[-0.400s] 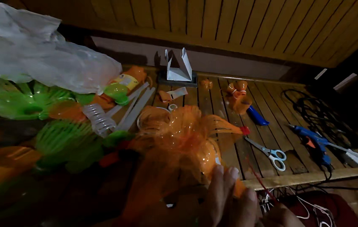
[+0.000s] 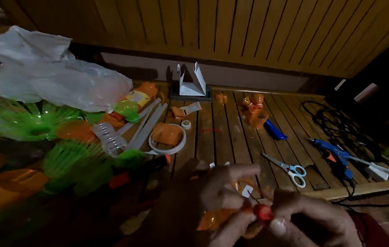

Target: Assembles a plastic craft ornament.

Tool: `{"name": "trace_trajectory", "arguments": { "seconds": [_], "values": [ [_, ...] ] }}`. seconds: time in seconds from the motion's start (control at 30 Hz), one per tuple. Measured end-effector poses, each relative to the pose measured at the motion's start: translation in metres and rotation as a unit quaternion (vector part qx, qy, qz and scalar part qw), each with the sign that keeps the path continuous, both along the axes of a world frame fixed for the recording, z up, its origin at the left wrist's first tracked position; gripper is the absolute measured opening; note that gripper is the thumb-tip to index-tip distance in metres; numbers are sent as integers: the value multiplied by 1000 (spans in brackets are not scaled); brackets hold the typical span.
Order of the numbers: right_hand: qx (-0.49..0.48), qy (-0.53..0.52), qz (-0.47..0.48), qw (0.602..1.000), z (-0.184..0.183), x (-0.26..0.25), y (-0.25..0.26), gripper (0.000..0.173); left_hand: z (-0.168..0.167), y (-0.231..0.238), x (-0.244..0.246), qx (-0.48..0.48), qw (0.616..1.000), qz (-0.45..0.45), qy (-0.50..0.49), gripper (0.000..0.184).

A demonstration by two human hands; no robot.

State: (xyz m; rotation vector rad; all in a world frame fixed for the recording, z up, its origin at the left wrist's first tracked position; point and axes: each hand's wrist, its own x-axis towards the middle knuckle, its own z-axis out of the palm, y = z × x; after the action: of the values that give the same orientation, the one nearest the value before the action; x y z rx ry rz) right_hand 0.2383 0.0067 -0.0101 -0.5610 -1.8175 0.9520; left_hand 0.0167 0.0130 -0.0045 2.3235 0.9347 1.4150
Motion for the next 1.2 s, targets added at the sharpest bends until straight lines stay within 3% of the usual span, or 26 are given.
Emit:
{"name": "trace_trajectory", "arguments": {
  "seconds": [0.1,0.23,0.5,0.77,0.87,1.0,1.1,1.2],
  "values": [
    [-53,-40,15,998,22,10,8,11,7,8,-6,-60,997,-51,-22,46],
    [-47,-77,35,995,35,15,20,11,13,10,-7,-130,988,-68,-40,60],
    [-24,-75,40,996,26,10,21,11,9,17,-10,-156,986,-29,-48,60],
    [-60,-79,78,992,22,11,32,15,6,22,-14,-189,971,-125,-77,59],
    [-133,-127,161,970,27,16,45,13,8,25,-18,-219,955,-188,-72,65],
    [-248,-277,229,899,52,8,72,13,14,25,-17,-266,933,-239,-37,86],
    [-236,-379,209,870,75,-9,85,12,19,23,-10,-290,934,-207,-1,101],
    [-186,-404,191,875,88,-25,89,16,21,21,-6,-337,925,-174,9,104]
  ]
}}
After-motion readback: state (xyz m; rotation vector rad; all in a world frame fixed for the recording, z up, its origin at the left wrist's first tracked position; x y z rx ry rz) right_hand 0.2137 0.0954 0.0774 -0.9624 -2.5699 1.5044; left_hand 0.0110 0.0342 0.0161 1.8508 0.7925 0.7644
